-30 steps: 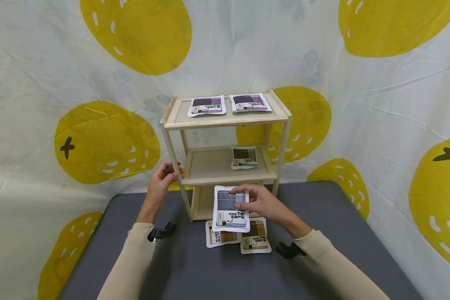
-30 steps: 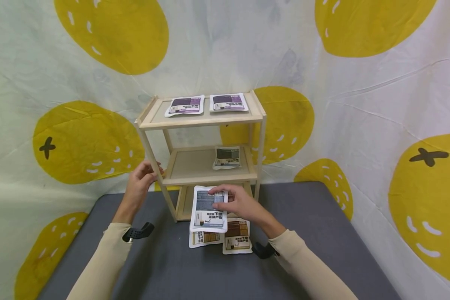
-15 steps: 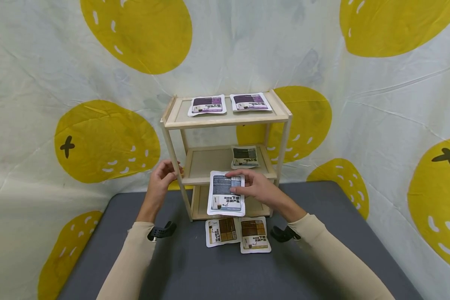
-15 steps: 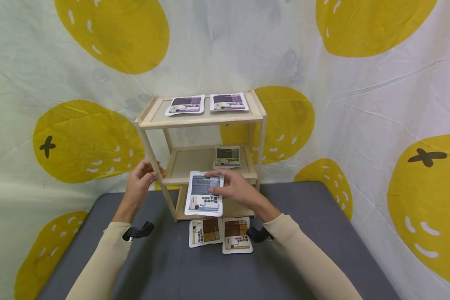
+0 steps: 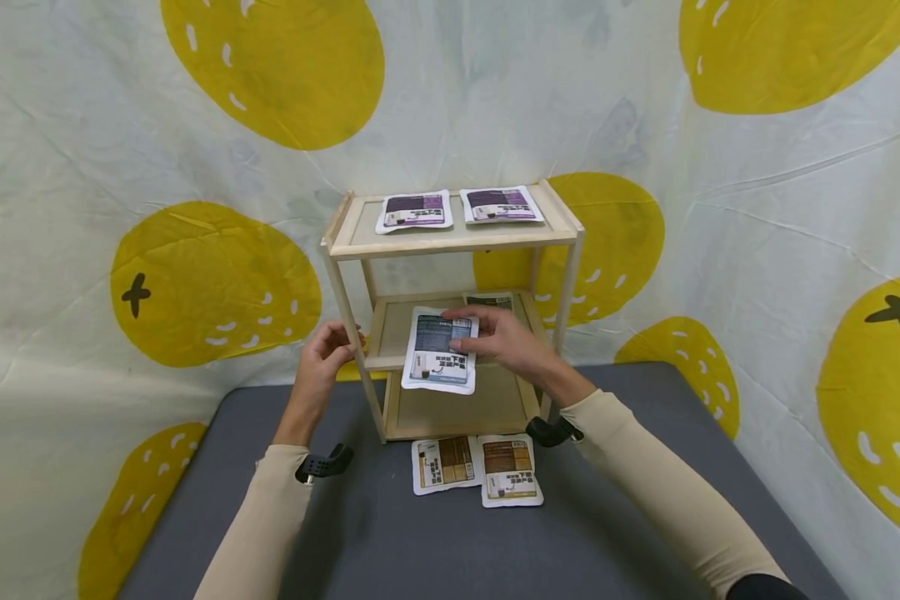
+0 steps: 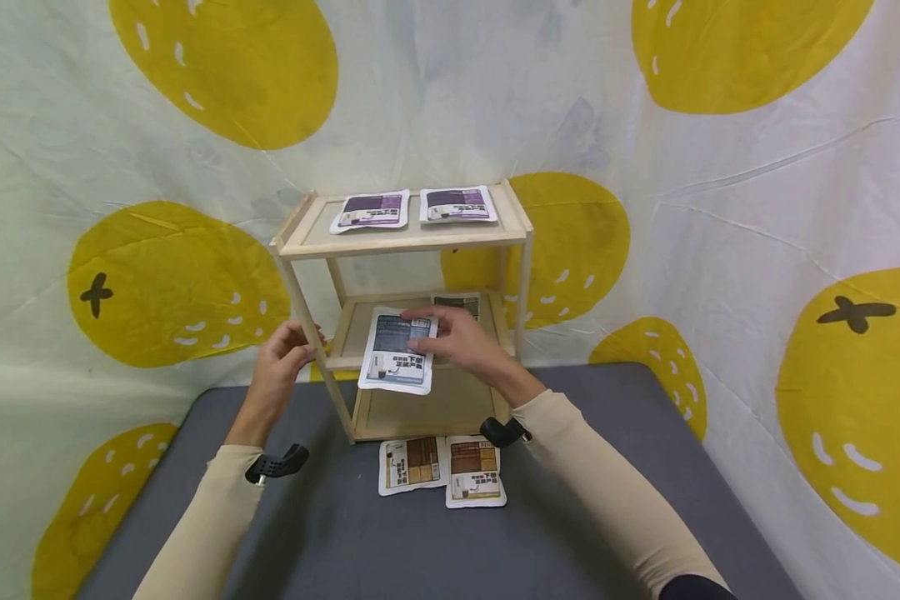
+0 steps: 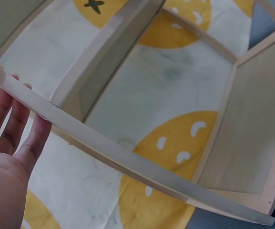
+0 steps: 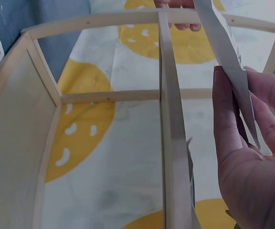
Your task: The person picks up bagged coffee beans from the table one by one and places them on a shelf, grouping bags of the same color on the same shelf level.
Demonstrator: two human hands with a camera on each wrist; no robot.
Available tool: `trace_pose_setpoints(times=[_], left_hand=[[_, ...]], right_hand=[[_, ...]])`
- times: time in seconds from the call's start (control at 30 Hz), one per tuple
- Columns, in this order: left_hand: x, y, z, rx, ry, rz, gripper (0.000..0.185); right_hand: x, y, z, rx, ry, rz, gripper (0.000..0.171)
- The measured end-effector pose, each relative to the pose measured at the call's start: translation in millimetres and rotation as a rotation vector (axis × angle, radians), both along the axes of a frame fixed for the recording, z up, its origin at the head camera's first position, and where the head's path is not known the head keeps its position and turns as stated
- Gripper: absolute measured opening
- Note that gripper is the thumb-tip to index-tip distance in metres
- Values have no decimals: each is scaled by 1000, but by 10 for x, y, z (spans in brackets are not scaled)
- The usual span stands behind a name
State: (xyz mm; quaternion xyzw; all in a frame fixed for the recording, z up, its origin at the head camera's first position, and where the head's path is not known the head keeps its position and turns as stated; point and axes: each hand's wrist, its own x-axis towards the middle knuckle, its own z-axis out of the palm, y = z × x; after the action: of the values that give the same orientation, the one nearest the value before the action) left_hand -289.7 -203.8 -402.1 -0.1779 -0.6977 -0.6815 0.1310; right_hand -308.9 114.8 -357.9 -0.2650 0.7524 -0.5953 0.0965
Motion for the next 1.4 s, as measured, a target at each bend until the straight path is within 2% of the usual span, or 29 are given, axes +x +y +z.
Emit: trace_pose_setpoints(times=[0.23, 0.57, 0.8, 0.93, 1.1, 1.4], left_hand=[[-13, -6, 4, 2, -6, -1, 23], [-13, 11, 15, 6, 7, -1, 18], [-2, 7, 10, 14, 7, -8, 18], [3, 10, 13, 17, 5, -8, 18], [15, 10, 10, 16, 7, -3, 19], [-6, -5, -10, 19, 6, -4, 19]], right_hand=[[-184, -23, 85, 102, 75, -76, 46], [-392, -84, 196, 191, 51, -82, 47], [-559, -111, 227, 169, 28, -41, 50], [-640, -121, 223, 151, -5, -52, 50], [-729, -149, 210, 190, 0, -67, 50], [-815, -213, 206, 229, -5, -38, 50]])
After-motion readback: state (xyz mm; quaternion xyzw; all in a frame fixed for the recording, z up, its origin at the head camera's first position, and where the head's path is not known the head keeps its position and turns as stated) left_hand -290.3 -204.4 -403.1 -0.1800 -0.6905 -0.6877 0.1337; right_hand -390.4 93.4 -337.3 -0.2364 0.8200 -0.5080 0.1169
